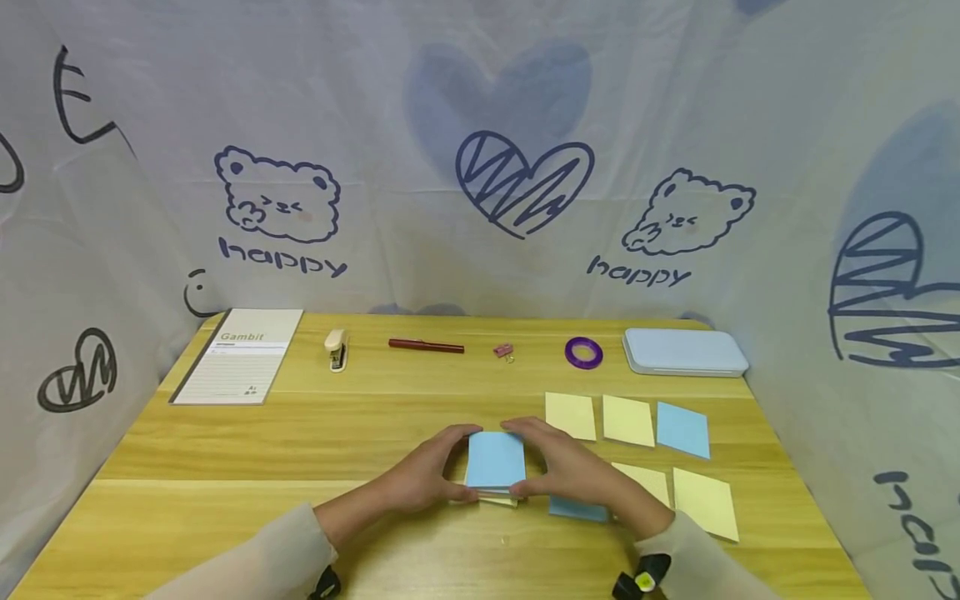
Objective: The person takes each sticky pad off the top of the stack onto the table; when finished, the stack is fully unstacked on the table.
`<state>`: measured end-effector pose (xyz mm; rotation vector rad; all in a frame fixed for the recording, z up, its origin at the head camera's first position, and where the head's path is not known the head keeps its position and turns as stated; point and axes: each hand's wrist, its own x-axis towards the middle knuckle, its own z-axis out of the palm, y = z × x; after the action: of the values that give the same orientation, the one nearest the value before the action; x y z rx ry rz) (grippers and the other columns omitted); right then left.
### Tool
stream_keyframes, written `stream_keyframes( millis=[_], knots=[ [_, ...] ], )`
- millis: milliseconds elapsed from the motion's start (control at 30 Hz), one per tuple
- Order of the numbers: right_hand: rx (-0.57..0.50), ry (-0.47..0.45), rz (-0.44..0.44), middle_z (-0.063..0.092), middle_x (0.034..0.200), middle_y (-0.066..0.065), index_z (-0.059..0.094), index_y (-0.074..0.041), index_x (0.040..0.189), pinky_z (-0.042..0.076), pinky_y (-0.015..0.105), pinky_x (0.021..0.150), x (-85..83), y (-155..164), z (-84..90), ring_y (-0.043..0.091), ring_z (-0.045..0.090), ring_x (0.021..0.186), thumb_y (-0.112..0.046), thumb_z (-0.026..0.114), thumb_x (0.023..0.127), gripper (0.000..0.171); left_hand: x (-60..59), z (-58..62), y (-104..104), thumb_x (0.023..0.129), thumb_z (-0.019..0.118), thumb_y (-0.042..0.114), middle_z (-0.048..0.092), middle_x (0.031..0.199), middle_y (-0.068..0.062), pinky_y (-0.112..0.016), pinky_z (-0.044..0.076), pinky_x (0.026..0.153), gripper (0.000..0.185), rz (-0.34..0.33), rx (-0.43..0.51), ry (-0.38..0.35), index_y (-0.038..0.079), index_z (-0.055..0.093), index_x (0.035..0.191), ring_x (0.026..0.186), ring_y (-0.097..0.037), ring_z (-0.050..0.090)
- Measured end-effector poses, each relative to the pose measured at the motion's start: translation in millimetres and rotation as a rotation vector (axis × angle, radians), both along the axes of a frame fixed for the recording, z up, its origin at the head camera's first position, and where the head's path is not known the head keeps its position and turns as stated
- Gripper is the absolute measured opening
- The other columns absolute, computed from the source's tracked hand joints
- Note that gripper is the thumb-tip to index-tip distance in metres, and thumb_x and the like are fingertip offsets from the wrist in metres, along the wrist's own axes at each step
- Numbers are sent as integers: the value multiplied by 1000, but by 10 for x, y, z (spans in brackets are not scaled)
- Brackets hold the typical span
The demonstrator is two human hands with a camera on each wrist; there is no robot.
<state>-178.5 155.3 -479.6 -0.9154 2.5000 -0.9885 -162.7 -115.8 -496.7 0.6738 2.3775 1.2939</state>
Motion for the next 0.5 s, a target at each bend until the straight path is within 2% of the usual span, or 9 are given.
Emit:
stream_keyframes(
  millis=[267,500],
  knots=[
    [9,38,14,49,151,9,44,-6,155,46,52,112,20,-78,-30,29,52,135,-35,86,85,86,7,31,2,86,87,18,46,154,-17,-54,32,122,88,2,-5,7,2,36,155,145,-35,42],
    [-5,66,-14,50,151,8,46,-7,154,47,51,112,64,-37,-26,29,52,135,-35,86,86,84,9,23,1,86,87,18,43,157,-19,-53,31,122,90,-2,-9,8,2,34,156,146,-35,41]
  ],
)
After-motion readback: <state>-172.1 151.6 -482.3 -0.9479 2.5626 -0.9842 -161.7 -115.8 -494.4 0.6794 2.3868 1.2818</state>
